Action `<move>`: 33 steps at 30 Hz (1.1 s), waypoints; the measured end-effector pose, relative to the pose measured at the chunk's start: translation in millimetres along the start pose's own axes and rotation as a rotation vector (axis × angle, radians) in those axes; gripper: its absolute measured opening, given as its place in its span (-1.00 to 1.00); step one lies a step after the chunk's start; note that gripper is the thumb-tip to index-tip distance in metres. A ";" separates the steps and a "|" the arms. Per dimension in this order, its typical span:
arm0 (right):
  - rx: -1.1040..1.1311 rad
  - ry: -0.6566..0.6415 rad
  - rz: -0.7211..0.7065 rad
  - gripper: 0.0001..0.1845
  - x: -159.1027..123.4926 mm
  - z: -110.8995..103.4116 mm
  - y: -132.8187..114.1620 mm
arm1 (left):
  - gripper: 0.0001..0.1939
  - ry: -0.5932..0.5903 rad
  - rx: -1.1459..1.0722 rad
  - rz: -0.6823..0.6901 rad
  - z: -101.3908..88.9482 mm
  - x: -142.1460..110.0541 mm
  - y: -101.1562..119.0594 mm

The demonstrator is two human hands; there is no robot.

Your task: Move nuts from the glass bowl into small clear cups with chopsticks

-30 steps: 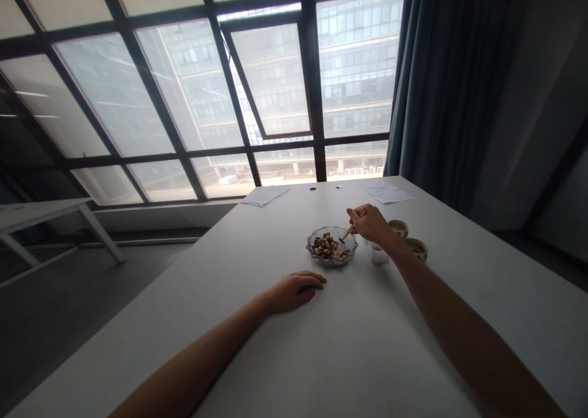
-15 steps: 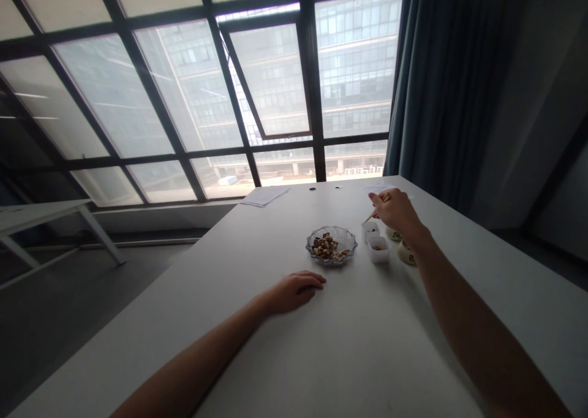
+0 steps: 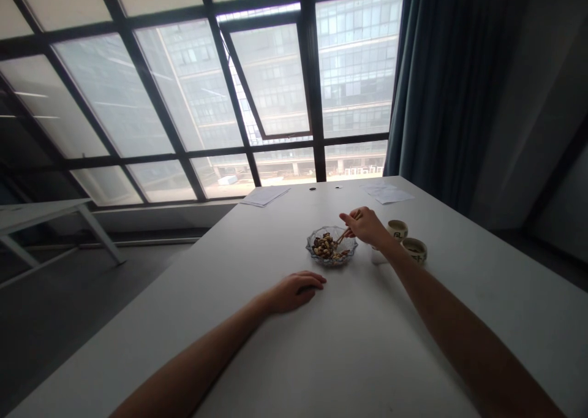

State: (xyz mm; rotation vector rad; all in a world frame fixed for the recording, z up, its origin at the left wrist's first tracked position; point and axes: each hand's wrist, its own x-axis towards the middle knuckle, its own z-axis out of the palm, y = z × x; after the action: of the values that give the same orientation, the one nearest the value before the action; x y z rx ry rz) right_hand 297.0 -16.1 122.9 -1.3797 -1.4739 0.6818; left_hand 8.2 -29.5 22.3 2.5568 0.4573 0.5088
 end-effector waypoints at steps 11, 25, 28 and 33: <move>-0.076 0.000 -0.046 -0.58 2.5 -9.7 -0.3 | -0.70 0.003 0.003 -0.002 1.4 -2.2 -4.3; -0.492 0.202 -0.099 -0.52 -29.9 -60.3 -48.4 | -0.71 0.006 0.006 -0.003 0.7 -7.3 -17.1; -0.528 0.171 -0.073 -0.50 -31.4 -56.9 -50.5 | -0.71 0.008 0.010 -0.006 -0.1 -7.8 -16.0; -0.359 0.072 -0.076 -0.55 -29.3 -46.9 -50.3 | -0.71 0.004 0.009 -0.006 0.2 -6.5 -12.8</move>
State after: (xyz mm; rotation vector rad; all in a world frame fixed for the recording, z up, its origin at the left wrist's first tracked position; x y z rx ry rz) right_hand 315.2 -64.1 177.2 -1.5889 -1.6364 0.3239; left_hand -0.2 -21.7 13.7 2.5630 0.4702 0.5114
